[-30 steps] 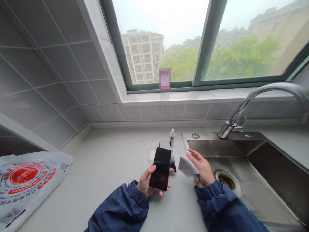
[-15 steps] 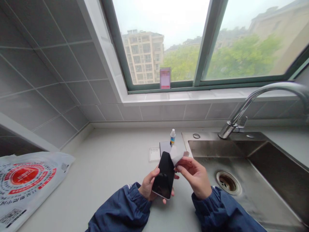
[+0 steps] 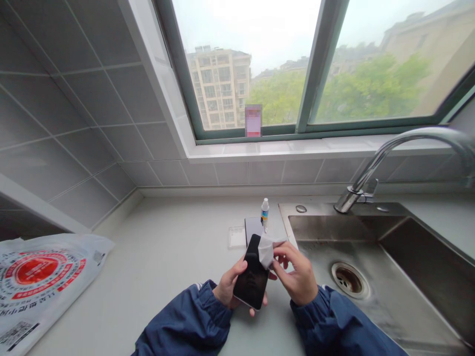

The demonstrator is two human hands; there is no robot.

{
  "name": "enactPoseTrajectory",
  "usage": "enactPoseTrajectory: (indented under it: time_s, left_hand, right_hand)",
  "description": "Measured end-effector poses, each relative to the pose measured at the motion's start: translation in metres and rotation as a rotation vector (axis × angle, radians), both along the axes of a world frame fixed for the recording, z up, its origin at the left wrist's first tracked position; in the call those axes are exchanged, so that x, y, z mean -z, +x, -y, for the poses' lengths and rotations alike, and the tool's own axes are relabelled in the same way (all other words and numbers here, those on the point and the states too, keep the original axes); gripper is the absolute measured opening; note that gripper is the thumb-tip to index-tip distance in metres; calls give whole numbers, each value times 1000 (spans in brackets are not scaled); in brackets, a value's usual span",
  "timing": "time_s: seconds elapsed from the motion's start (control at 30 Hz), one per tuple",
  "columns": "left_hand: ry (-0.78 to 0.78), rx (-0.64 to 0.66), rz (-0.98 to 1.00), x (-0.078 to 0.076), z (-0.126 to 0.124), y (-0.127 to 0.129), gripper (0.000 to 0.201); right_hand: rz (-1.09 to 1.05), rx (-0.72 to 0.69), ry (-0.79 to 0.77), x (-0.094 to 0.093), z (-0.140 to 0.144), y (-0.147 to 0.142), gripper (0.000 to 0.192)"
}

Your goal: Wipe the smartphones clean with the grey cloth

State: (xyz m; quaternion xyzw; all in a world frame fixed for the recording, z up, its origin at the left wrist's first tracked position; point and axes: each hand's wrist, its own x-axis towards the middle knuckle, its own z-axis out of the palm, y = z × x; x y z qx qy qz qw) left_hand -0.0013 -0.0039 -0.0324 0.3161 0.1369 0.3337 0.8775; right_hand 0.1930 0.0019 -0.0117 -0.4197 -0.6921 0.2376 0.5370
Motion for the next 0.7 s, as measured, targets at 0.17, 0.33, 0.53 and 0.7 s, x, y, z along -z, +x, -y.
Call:
enactPoseTrajectory:
  time_s: [0.17,0.33,0.53,0.7]
  left_hand:
    - [30,67,-43,-1,1,-1,51]
    - [53,69,-109,-3,4,-2,51]
    - [71,53,-189,-9,7,0,57]
    - [80,47,-206,-14,9,2,61]
  right_hand:
    - [133,60,157,-1,0,4,12]
    - [251,96,279,-5,4,7,12]
    - [323,118,354,-7,6,7,10]
    - [370,107,391,-8,8,5,13]
